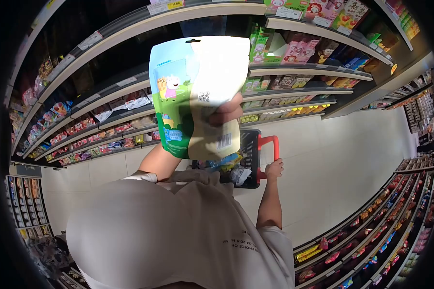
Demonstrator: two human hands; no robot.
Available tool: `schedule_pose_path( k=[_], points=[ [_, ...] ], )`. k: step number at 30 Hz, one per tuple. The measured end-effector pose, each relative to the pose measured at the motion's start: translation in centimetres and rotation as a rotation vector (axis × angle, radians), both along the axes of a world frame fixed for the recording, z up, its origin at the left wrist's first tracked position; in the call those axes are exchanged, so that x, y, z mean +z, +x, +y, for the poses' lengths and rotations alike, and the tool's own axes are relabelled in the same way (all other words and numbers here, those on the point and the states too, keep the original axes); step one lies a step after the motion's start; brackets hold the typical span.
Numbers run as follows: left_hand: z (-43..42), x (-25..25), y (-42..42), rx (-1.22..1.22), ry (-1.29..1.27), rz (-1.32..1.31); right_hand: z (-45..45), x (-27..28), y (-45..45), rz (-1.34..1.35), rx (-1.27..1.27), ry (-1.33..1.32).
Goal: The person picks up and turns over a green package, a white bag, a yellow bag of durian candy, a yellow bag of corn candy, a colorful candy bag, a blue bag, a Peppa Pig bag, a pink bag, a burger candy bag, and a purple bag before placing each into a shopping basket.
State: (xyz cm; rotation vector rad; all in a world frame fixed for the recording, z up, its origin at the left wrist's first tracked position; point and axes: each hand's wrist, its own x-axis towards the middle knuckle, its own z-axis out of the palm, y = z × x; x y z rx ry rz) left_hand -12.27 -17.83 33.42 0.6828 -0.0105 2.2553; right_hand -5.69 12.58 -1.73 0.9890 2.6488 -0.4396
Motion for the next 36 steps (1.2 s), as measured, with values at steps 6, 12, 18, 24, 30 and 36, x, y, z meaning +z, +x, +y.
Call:
schedule_pose_path(
  k=[6,12,18,24,30,36],
  points=[
    [0.6,-1.0,1.5,0.058,0.029,-0.007,-0.1,0.6,-0.2,-0.022,-0.001,-0.007],
    [0.6,-0.8,2.7,0.132,0.036,0.023,0.1,0.2,-0.2,-0.016,-0.001,-0.009],
    [0.6,-0.2,3.1,0.195,0.026,0.070,0.1,0.2,0.0,0.003,-0.002,-0.033],
    [0.9,0.1,3.4,0.246,0.013,0.115,0.0,0.1,0.0,-0.003,-0.001,-0.029],
    [1.1,0.8,3.7,0.307,-0.001,0.165,-0.1,0.3,-0.2,-0.013,-0.017,-0.031],
    [1.3,1.4,3.7,0.364,-0.016,0.212,0.0,0.2,-0.2,-0.014,-0.018,-0.028]
  ],
)
